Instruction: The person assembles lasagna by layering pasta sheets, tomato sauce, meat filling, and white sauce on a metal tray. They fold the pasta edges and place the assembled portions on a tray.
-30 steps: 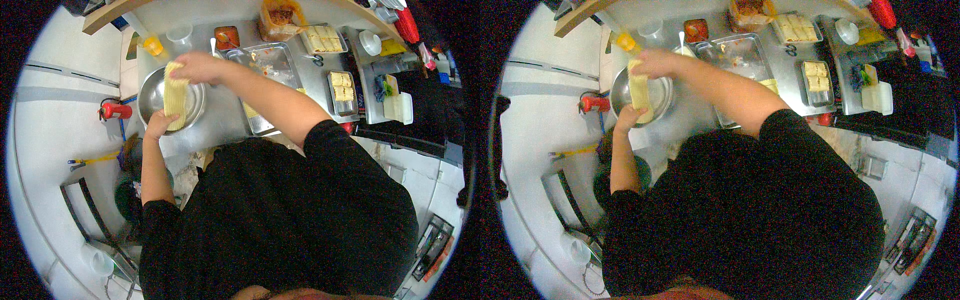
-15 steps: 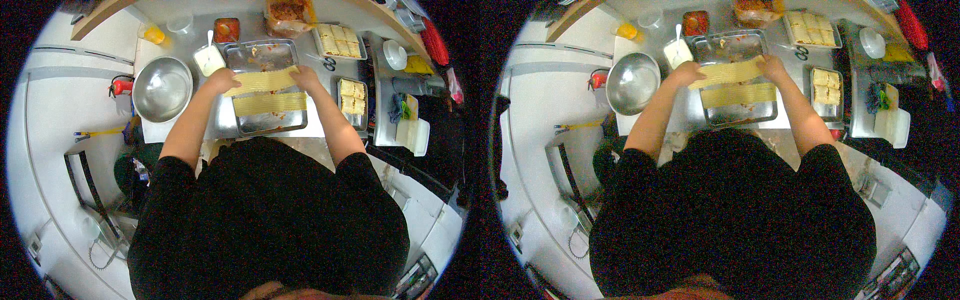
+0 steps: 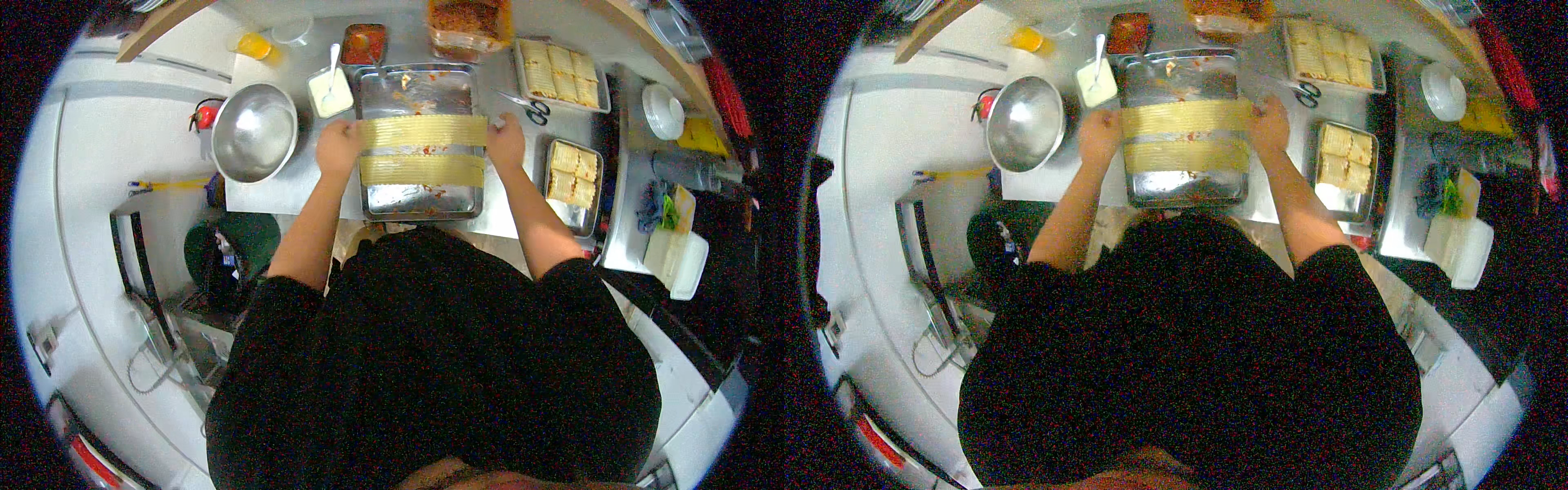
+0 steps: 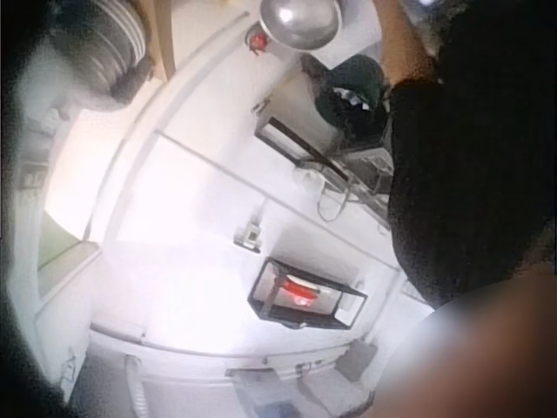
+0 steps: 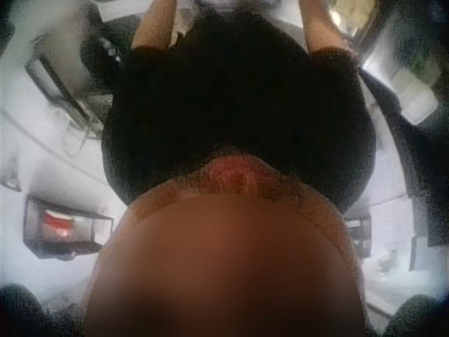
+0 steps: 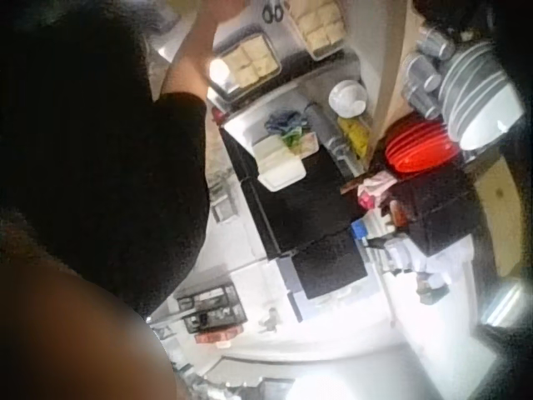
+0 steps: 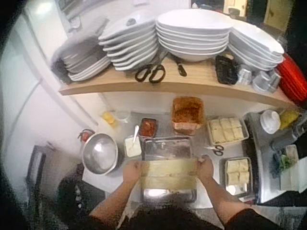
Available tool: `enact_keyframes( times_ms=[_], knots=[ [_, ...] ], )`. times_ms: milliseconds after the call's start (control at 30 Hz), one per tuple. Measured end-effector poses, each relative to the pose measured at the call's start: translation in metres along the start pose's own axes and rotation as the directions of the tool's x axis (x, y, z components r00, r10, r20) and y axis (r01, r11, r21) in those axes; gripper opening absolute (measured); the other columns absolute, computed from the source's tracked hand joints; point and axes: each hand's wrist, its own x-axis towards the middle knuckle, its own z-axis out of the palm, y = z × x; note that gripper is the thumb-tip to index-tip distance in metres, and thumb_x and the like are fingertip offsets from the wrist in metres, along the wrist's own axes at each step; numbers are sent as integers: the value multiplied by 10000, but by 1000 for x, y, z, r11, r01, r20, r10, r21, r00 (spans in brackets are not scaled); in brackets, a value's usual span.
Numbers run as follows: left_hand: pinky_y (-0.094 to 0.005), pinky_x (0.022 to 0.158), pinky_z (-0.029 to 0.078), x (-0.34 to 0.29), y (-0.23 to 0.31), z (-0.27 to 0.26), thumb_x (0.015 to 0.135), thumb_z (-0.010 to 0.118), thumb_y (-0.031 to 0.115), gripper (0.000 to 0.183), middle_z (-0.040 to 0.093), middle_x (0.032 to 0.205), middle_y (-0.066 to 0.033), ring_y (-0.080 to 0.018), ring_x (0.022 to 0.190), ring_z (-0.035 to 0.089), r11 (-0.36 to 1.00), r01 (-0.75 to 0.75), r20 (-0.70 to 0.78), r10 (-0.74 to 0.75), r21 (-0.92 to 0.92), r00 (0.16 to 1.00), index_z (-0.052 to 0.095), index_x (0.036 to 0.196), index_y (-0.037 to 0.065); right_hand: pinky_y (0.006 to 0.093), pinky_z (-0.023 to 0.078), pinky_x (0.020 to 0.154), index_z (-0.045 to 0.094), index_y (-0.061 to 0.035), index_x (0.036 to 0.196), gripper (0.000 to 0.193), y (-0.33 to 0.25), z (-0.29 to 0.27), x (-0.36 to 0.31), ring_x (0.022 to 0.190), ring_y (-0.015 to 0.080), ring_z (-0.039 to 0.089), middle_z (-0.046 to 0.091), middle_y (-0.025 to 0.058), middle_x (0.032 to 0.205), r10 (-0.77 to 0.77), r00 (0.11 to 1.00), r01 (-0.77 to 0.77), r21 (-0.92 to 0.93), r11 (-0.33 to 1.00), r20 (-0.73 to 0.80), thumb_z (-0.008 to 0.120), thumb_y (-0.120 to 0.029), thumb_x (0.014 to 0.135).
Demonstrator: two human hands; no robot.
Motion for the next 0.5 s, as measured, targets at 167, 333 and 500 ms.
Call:
enact_keyframes(
  times_ms=[167, 333, 500],
  knots=[
    [-389, 590, 517, -30, -95, -31, 927, 577, 575, 590, 702, 937, -175, -274, 700, 659, 416, 537, 108, -709, -734, 697, 611, 1160, 34, 444, 522, 834, 569, -20, 1275, 451, 16, -35, -51, 900, 333, 659, 670, 186, 981, -54, 973, -1, 239, 971, 224, 656, -183, 864],
    [-331, 502, 542, -12, -164, -54, 1012, 474, 502, 540, 682, 881, -179, -237, 655, 660, -292, 362, 465, -577, -885, 671, 557, 1210, 7, 402, 517, 807, 565, -20, 1303, 455, 11, -68, -101, 878, 289, 649, 662, 151, 956, -131, 909, 109, 78, 991, 395, 655, -138, 873],
    [-419, 691, 640, -10, -172, -49, 954, 458, 114, 321, 660, 1083, -197, -314, 915, 698, -121, 353, 352, -603, -928, 716, 546, 1221, -42, 406, 527, 755, 598, -6, 1245, 377, -5, -64, -125, 806, 326, 651, 659, 177, 888, -260, 840, 232, 117, 966, 476, 617, -106, 882]
  ],
)
